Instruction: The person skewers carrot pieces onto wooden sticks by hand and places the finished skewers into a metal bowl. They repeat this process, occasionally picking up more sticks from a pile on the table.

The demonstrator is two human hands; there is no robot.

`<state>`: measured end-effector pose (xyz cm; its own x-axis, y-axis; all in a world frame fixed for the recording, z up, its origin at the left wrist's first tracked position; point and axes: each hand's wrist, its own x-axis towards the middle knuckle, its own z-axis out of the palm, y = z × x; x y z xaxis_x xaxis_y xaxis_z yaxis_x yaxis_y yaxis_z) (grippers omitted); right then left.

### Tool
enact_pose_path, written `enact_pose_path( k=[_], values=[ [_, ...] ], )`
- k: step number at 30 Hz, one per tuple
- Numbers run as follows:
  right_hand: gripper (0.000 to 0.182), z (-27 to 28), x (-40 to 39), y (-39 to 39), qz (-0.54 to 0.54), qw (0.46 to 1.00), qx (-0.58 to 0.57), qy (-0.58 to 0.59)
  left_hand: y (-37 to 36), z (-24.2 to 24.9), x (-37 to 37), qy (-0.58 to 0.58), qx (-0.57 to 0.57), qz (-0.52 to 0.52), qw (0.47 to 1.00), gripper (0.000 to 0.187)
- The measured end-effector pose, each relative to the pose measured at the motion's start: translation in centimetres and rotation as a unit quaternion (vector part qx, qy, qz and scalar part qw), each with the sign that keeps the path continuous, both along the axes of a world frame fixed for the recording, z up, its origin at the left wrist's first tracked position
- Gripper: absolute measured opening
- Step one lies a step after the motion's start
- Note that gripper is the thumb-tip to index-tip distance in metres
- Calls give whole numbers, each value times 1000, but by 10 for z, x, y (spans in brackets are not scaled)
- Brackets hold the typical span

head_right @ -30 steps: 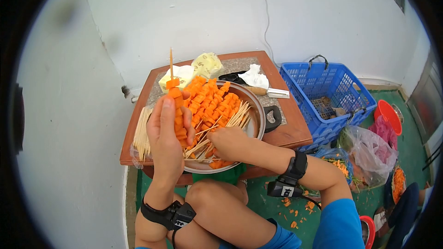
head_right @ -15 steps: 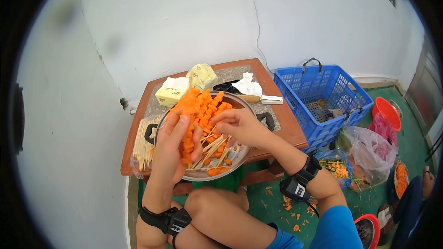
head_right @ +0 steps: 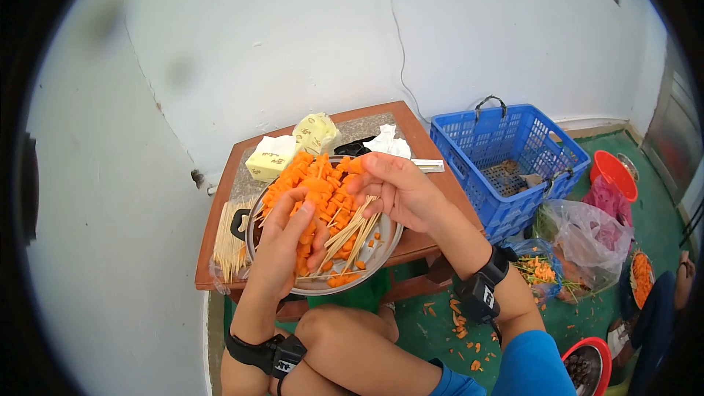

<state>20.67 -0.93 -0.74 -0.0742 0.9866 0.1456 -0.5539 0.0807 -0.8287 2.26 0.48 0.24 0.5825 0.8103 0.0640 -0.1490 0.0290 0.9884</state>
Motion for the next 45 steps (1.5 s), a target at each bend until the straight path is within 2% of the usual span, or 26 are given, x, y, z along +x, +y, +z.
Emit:
enact_pose_path(
  k=[2, 7, 9, 21, 23, 32, 40, 42, 44, 45],
  values=[
    [27, -7, 6, 6, 100, 991, 75, 52, 0, 0, 0, -6, 6, -17, 1000, 27],
    [32, -1, 4, 2, 100, 990, 42, 85, 2, -4, -3, 25, 31, -72, 997, 26],
    [33, 1, 4, 1, 100, 990, 29, 96, 1, -5, 0, 53, 93, -76, 991, 29],
    [34, 5, 8, -3, 130, 984, 60, 105, -1, -4, 1, 52, 78, -94, 991, 31],
    [34, 8, 9, -4, 109, 989, 74, 66, -1, -4, 0, 49, 71, -92, 992, 31],
    [36, 10, 8, -8, 140, 984, 58, 99, -3, -2, 0, 31, 67, -95, 993, 30],
    [36, 8, 4, -8, 124, 986, 68, 92, -3, -3, -1, 30, 76, -98, 992, 31],
    [34, 9, 3, -9, 114, 987, 73, 89, -6, -1, -1, 33, 40, -96, 994, 32],
    [30, 11, 1, -12, 25, 993, 111, 23, -8, 0, -1, 33, 26, -102, 994, 32],
    [30, 13, 0, -14, 26, 993, 111, 22, -8, 1, -2, 35, 12, -107, 994, 33]
  ],
)
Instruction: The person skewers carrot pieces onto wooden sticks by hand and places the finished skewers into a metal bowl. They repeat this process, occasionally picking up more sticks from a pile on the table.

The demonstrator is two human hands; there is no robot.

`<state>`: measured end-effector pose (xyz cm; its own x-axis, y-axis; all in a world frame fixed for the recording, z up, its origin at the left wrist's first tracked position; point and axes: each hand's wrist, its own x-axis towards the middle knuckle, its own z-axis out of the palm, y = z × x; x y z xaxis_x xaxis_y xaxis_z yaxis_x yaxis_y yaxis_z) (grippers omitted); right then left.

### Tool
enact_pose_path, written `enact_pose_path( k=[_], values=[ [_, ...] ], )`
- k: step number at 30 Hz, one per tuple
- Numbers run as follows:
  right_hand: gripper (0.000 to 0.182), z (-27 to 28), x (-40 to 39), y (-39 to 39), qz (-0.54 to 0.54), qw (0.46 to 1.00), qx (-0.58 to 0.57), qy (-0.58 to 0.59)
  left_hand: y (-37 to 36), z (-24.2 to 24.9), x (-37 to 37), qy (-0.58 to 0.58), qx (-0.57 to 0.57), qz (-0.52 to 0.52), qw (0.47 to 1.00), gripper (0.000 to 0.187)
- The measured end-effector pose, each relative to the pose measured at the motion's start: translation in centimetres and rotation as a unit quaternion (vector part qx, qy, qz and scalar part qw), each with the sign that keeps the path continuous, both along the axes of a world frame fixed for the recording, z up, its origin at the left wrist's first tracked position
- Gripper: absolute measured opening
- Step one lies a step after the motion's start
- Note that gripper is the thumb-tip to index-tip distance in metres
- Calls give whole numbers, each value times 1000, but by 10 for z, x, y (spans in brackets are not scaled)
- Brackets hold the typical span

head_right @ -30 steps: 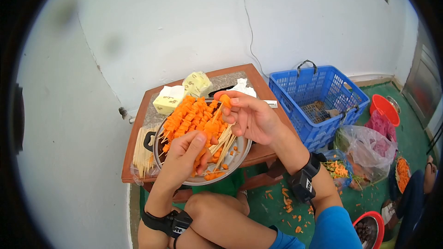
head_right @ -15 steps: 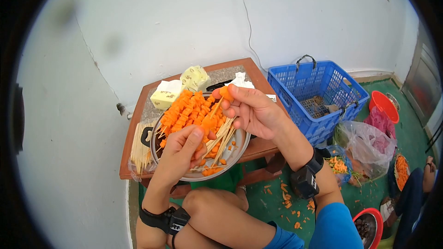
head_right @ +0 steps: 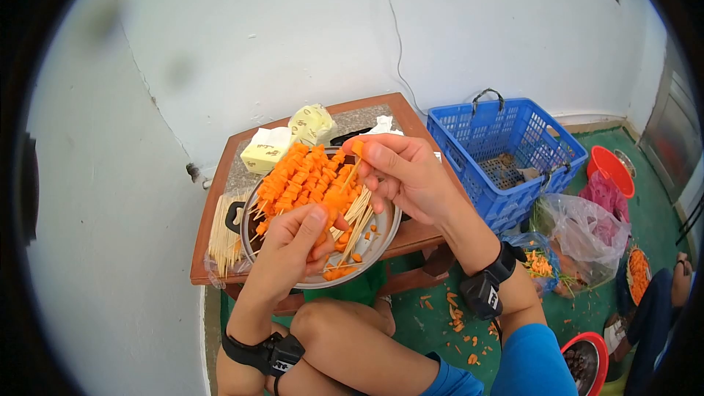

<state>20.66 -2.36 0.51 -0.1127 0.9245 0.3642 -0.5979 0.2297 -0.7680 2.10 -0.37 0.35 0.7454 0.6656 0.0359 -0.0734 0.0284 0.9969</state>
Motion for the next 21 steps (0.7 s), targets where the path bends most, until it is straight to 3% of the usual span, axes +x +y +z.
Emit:
enact_pose_path(
  k=[2, 7, 9, 10, 11, 12, 13, 16, 18, 19, 20, 21],
  values=[
    [27, 4, 0, -5, -75, 992, 43, -94, -3, 5, -2, -7, -49, -26, 998, 33],
    [26, 7, 5, -8, -71, 984, 67, -151, -4, 10, -6, -43, -215, -106, 970, 33],
    [25, 7, 4, -9, -64, 985, 68, -144, -7, 10, -4, -20, -75, -65, 995, 30],
    [26, 8, 3, -9, -63, 987, 53, -137, -5, 4, -1, -20, -74, -66, 995, 30],
    [26, 8, 1, -9, -62, 989, 38, -129, 0, -7, 4, 15, 258, 80, 963, 29],
    [26, 8, -2, -10, -62, 989, 38, -129, 1, -9, 6, 48, 555, 215, 802, 28],
    [26, 9, -6, -11, -84, 989, 28, -115, 1, -10, 4, 49, 555, 217, 801, 28],
    [27, 12, -17, -14, -105, 990, 26, -93, -5, -2, -1, 31, 303, 115, 946, 28],
    [28, 14, -16, -17, -109, 989, 37, -89, -8, 5, -3, 13, 121, 37, 992, 28],
    [28, 15, -14, -19, -60, 994, 41, -85, -6, 9, -7, 11, 124, 36, 992, 28],
    [29, 16, -13, -19, -9, 996, 45, -80, -2, 14, -16, -43, -105, -101, 988, 28],
    [29, 16, -14, -19, -10, 996, 48, -81, 0, 17, -20, -92, -327, -231, 912, 29]
  ],
)
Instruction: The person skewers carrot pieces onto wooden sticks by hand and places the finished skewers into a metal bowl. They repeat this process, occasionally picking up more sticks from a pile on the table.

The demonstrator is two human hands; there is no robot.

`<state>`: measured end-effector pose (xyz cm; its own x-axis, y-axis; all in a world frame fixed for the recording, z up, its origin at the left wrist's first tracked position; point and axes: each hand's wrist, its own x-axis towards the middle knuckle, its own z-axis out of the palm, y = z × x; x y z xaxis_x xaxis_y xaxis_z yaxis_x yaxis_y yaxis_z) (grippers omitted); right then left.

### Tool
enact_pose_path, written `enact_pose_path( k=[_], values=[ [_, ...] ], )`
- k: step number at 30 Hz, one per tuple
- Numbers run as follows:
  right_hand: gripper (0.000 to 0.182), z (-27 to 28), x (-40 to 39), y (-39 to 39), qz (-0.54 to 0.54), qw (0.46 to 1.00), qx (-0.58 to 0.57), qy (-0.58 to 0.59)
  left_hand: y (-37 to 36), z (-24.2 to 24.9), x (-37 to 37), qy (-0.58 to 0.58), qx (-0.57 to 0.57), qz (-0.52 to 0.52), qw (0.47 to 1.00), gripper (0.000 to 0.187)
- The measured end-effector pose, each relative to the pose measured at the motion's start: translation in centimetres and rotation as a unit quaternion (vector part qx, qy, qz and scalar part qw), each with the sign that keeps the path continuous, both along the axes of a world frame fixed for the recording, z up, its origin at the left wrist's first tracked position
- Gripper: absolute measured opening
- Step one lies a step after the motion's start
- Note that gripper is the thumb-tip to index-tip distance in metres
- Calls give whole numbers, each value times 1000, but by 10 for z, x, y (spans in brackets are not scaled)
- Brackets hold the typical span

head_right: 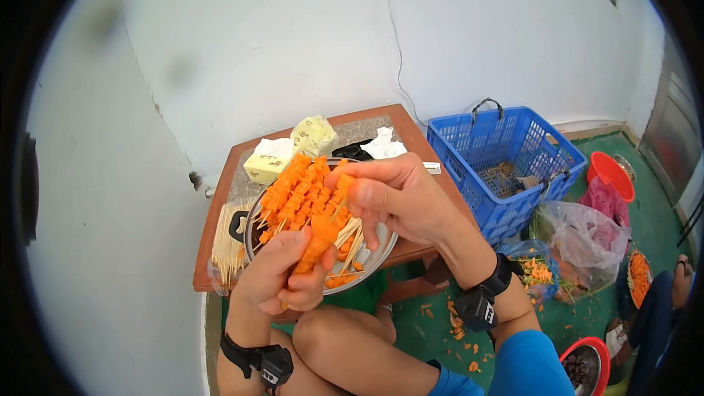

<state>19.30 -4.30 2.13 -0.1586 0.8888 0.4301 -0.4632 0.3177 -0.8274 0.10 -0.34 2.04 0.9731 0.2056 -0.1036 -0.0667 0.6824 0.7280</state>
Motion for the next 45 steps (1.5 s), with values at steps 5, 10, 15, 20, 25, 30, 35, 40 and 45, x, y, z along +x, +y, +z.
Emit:
enact_pose_path(
  k=[5, 10, 15, 20, 25, 30, 35, 40, 45],
  values=[
    [29, 6, -7, -5, -95, 993, -16, -63, -10, -17, 16, 41, 633, 379, 673, 27],
    [30, -1, -16, -4, -124, 991, -2, -45, -22, 2, 10, 78, 381, 286, 876, 27],
    [29, -2, -21, -7, -18, 998, -7, -59, -9, 8, 0, -1, 23, 59, 998, 27],
    [24, -2, -22, 6, -124, 982, -51, -130, -5, -11, 14, 101, 625, 421, 650, 25],
    [28, -6, -31, 12, -123, 984, -51, -121, 3, -15, 12, 116, 595, 431, 668, 22],
    [26, -20, -26, 33, -112, 977, -25, -180, 10, -9, 10, 68, 432, 481, 760, 24],
    [15, -53, -35, 37, -63, 734, 55, -675, 12, -9, 8, 13, 346, 488, 801, 23],
    [16, -57, -36, 40, -89, 541, -11, -837, 10, -9, 8, 5, 345, 498, 796, 24],
    [16, -70, -34, 46, -49, 576, -12, -816, 10, -9, 9, 6, 349, 491, 798, 26]
  ],
)
